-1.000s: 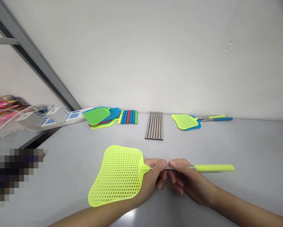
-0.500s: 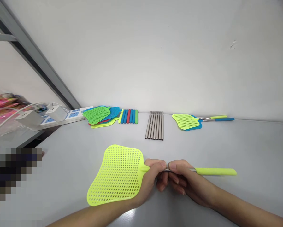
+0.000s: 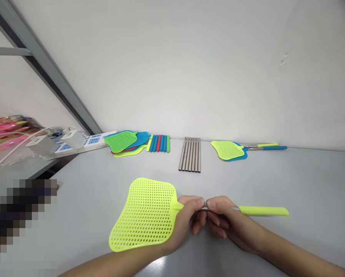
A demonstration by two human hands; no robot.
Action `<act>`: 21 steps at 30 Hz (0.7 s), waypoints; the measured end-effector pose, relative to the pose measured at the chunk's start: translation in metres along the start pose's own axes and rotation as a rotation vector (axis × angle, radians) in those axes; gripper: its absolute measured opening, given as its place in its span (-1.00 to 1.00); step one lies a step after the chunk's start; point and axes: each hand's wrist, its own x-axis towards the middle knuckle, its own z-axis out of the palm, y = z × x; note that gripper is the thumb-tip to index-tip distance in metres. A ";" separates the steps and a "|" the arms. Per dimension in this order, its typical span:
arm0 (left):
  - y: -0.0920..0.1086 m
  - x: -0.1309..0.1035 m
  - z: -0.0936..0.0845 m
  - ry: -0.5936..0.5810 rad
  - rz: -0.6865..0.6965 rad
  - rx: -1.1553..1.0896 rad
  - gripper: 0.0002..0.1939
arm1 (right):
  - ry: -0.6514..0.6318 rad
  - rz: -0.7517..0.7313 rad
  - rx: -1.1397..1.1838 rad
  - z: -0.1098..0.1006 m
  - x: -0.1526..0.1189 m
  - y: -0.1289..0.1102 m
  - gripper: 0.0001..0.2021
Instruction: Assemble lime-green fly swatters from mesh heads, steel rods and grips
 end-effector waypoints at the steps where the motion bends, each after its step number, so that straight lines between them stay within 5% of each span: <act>1: 0.000 0.000 0.000 0.010 0.013 -0.001 -0.55 | -0.001 0.004 -0.001 0.000 0.000 0.000 -0.66; 21: 0.005 -0.003 0.002 0.057 0.048 -0.002 -0.55 | 0.060 0.030 -0.129 0.000 -0.002 -0.004 -0.66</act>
